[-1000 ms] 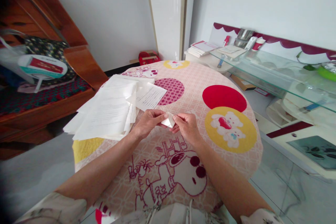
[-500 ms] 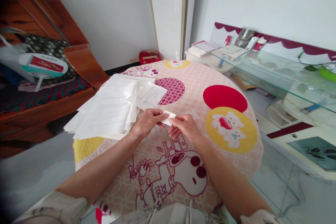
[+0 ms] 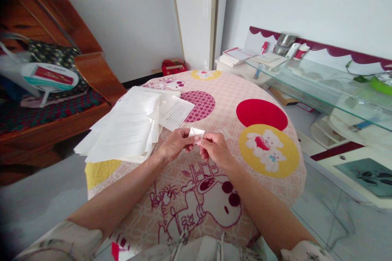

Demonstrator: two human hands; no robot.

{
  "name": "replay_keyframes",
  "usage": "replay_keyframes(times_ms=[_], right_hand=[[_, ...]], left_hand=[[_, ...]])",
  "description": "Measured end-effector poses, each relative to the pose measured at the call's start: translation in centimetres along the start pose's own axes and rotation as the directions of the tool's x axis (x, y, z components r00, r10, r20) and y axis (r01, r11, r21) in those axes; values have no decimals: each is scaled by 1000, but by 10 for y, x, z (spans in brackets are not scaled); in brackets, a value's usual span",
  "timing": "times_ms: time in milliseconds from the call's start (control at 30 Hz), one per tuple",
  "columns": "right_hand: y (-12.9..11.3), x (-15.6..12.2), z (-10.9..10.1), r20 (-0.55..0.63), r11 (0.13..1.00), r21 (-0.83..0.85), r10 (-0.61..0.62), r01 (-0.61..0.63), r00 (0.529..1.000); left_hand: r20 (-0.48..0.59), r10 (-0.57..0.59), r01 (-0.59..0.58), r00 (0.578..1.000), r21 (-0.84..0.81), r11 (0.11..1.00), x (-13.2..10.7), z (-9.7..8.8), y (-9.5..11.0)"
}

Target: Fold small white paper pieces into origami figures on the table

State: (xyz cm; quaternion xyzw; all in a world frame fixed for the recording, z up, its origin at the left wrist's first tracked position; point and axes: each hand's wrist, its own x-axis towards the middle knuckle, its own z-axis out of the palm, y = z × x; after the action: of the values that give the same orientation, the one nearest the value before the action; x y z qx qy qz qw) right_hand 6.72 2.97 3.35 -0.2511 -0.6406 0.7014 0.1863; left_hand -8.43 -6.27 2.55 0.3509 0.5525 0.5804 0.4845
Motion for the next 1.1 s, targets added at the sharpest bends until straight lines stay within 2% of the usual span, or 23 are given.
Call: replay_keyframes(times_ms=[200,333,567,767,900,1000,1100], right_hand=[[0,-1,3,24,998,-11,-63,64,998],[1,0,0,49,998,-18,-53,53,997],[0,1,1,59,999,-31,-19,21,998],[-3,-2,1,100,999,-49,6,-1,995],[-4,-4,3,138,996,-86,38,-27,990],[-3,-4,4,146,996,-85,51,-39,988],[1,-1,2,153,997,-59,48,-40,987]], left_hand=[[-16,-5,4,1000,-73,997,-1,3,4],[-2,-3,3,1000,-148,989,-1,5,5],[-62,65,-71,996,-99,993,3,2,-3],[-69,60,-69,996,-134,989,3,0,-1],[-81,36,-44,996,-100,994,2,0,-1],[-126,70,-78,989,-58,995,2,0,-3],[-117,97,-102,988,-33,994,2,0,-3]])
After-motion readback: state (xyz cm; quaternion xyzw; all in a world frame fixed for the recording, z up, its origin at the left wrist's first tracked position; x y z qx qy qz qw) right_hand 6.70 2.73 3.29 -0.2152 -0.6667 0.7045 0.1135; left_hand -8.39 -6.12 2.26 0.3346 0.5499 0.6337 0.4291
